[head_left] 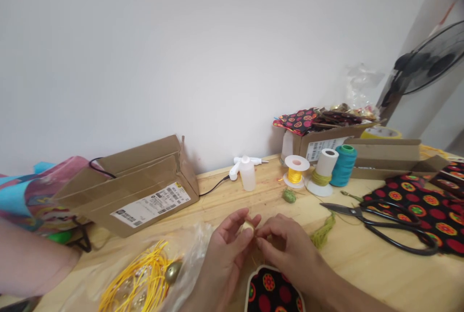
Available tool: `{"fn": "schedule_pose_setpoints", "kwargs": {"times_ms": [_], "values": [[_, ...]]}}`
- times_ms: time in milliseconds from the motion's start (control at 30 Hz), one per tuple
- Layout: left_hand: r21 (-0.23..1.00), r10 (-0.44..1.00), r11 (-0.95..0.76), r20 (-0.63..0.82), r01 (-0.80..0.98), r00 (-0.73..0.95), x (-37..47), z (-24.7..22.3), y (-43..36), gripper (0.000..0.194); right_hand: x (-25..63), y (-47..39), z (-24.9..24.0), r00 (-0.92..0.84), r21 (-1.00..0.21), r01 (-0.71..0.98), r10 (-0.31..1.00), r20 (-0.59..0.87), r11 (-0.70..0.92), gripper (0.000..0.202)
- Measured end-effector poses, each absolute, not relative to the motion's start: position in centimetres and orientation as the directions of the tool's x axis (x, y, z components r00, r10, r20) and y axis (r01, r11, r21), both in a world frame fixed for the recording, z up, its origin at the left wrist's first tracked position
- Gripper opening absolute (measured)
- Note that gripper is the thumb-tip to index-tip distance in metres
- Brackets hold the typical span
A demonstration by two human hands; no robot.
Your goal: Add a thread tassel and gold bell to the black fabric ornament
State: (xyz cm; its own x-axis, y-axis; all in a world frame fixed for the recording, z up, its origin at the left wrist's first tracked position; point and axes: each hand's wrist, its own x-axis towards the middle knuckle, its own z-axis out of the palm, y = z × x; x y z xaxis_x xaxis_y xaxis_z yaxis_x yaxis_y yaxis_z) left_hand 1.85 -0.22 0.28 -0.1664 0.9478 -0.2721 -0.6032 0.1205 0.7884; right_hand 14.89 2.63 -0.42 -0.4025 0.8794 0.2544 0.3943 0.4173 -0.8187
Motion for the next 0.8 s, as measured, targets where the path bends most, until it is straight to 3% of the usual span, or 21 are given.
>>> {"fn": "schedule_pose_setpoints", "kwargs": {"times_ms": [300,433,600,800], "values": [[0.851,0.973,0.077,-0.178,-0.519,-0.148,1.6,-0.4,0.1,0.034,14.9,2.7,-0.2,-0.445,-0.804,0.402,0.861,0.247,0.438,0.018],[0.934,0.985,0.018,-0.078,-0.358,-0.155,1.2,-0.1,0.2,0.033,15.1,2.8,0.0,-0.449,-0.846,0.355,0.866,0.218,0.397,0.014],[0.981,0.991,0.009,-0.034,-0.195,-0.126,1.2,0.6,-0.3,0.035,15.4,2.9,-0.4,-0.489,-0.858,0.302,0.84,0.236,0.416,0.03],[1.0,0.987,-0.007,0.005,-0.013,-0.16,1.7,0.8,-1.0,0.031,15.1,3.2,-0.6,-0.502,-0.822,0.372,0.838,0.214,0.432,0.018]]}}
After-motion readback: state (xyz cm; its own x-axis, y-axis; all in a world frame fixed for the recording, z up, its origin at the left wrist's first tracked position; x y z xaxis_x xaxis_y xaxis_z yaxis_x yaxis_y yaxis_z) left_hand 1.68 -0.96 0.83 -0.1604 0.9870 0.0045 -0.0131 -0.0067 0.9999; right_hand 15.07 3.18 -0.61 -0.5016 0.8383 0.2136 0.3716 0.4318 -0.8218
